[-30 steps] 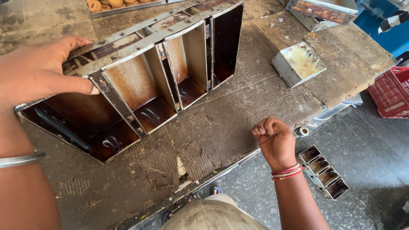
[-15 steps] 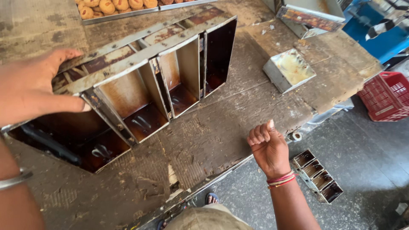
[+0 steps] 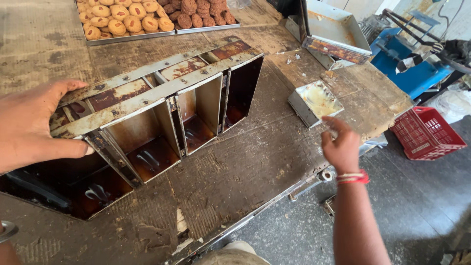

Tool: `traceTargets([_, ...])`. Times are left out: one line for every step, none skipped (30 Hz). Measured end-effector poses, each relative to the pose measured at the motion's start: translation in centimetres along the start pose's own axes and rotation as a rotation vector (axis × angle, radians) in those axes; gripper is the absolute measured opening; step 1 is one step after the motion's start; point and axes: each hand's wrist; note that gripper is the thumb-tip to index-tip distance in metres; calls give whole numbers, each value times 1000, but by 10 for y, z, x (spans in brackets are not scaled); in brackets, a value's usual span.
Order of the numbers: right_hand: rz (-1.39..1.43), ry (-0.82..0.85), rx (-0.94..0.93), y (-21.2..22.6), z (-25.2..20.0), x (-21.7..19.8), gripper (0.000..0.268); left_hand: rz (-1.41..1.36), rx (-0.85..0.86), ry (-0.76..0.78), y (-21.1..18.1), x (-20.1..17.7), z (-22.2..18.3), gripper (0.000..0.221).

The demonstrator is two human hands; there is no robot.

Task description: The person greases the inside of multiple metal bread pans by hand using white grease from a small container and moves the pans across a workbench.

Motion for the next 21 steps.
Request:
traceTargets([-47, 45, -3, -12, 9, -5, 44, -8, -15, 16, 2, 0, 1, 119])
traceTargets([-93, 90, -5, -24, 20, -10, 48, -16, -29, 34, 6, 0, 2, 117])
traceTargets([-140, 135, -6, -36, 33, -15, 53, -47, -3, 28, 10, 2, 5, 118])
traceTargets([-194, 261, -7, -46, 48, -20, 54, -77, 24, 25, 16, 6, 9, 118])
traceTargets([-248, 386, -7, -57, 64, -26, 56, -131, 91, -5, 22, 10, 14, 120])
traceTargets([-303, 512, -9, -66, 81, -29, 58, -188, 153, -38, 28, 15, 17, 121])
traceTargets([-297, 602, -20, -74, 96, -33, 59, -222, 160, -25, 35, 18, 20, 119])
traceTargets([-288, 692, -31, -80, 110, -36, 60, -255, 166, -12, 43, 18, 24, 116])
traceTargets([-280, 782, -42, -84, 125, -36, 61, -288, 171, 1, 48, 19, 27, 114])
traceTargets([-374, 859, -77, -87, 137, -34, 64, -401, 281, -11, 50, 23, 31, 113])
traceTargets([-467, 937, -112, -87, 149, -30, 66, -440, 311, -12, 53, 23, 34, 113])
traceTargets([-560, 1019, -153, -85, 155, -23, 69, -450, 306, -10, 55, 27, 33, 114])
traceTargets([-590, 1077, -127, -83, 158, -19, 68, -452, 298, -8, 57, 30, 31, 114])
traceTargets([-622, 1132, -101, -81, 163, -16, 68, -451, 287, -6, 58, 30, 31, 115])
traceTargets([-654, 1187, -75, -78, 165, -15, 67, -449, 279, -5, 60, 29, 30, 115])
traceTargets([-660, 1222, -76, -75, 168, -13, 64, -458, 270, -8, 62, 29, 26, 116])
traceTargets([-666, 1258, -76, -73, 171, -12, 62, -466, 262, -11, 64, 29, 23, 116])
traceTargets([-672, 1295, -76, -72, 173, -11, 59, -475, 255, -14, 66, 29, 18, 117])
traceTargets([-663, 1317, -98, -71, 176, -10, 57, -483, 245, -14, 67, 30, 15, 117])
traceTargets([-657, 1339, -119, -70, 179, -10, 56, -490, 240, -16, 68, 32, 12, 118])
traceTargets([-650, 1361, -139, -68, 181, -10, 54, -495, 234, -20, 69, 34, 10, 118])
Point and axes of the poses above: each hand's wrist, its own z-axis towards the middle knuckle, its own x-axis out of the palm, y = z × x, and after that the axes turned 14 degrees about y, right-handed
